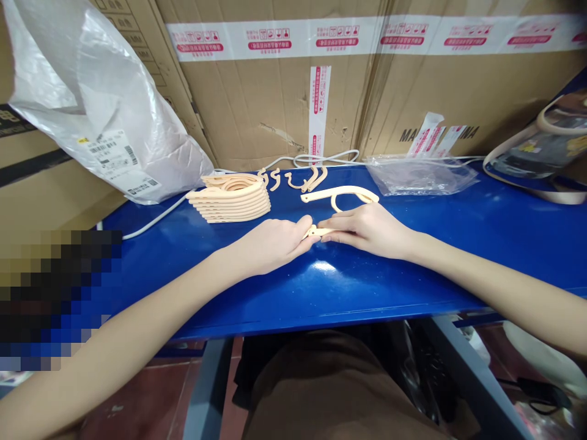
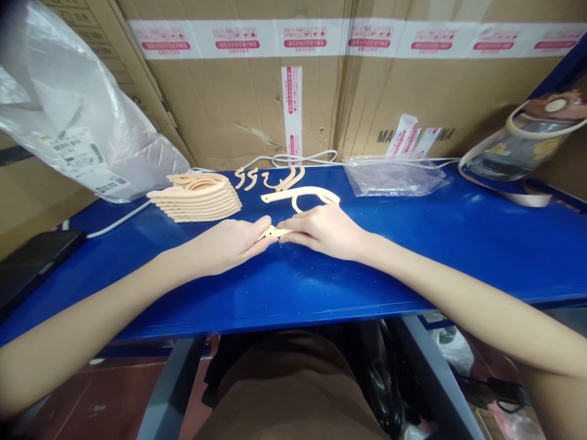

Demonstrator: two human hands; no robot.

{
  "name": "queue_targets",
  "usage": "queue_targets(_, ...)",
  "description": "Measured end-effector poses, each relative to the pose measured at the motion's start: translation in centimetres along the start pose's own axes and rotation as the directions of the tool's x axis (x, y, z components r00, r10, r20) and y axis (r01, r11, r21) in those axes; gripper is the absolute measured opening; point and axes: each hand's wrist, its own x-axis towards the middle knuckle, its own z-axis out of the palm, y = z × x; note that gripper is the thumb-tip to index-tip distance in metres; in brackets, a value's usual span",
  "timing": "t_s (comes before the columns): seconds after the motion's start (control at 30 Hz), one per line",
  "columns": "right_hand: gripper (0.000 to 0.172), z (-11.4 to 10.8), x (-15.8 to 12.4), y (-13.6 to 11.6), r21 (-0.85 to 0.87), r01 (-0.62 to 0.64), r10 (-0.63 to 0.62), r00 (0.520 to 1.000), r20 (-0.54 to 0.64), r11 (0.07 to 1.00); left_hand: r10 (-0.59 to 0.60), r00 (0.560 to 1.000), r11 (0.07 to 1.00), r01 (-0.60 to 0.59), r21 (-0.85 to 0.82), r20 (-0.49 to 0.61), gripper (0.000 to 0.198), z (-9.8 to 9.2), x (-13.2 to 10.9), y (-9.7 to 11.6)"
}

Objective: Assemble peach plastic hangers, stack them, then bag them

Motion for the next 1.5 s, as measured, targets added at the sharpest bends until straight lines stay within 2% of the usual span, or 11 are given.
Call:
queue_targets(0.17, 0.037, -0.1, -0.1, 0.0, -0.090, 0.008, -0.009, 1.000, -0.016, 0.996, -0.005, 1.000, 0.998, 0.005, -0.058, 0.002, 0.036, -0.1, 0.0, -0.1)
queue_targets(0.43, 0.038, 0.3, -0.1, 0.1, -0.158, 0.028, -0.031, 0.999, -0.016, 0.987, 0.009, 0.999, 1.000, -0.009, -0.010, 0.038, 0.036, -0.3, 0.2, -0.2)
queue_targets(0.67, 0.035, 0.3, 0.0, 0.1, -0.054, -0.006, 0.007, 1.000, 0.010, 0.999, -0.012, 0.999, 0.996, 0.009, 0.093, 0.037, 0.036, -0.2, 0.1, 0.0)
queue_targets(1.07, 0.035, 0.2, 0.2, 0.1, 0.045, -0.031, 0.029, 0.999, 0.041, 0.999, -0.008, 1.000, 0.985, 0.006, 0.173, 0.010, 0.038, -0.2, 0.1, 0.1)
queue_targets(1.27, 0.035, 0.5, 0.3, 0.3, 0.052, -0.054, 0.051, 0.997, 0.058, 0.997, 0.023, 0.999, 0.973, -0.014, 0.232, -0.038, 0.038, 0.5, 0.2, 0.0)
queue_targets(1.5, 0.034, 0.3, 0.4, 0.5, 0.142, -0.075, 0.062, 0.994, 0.092, 0.987, 0.056, 0.995, 0.966, -0.033, 0.255, -0.082, 0.038, 0.8, 0.3, 0.1)
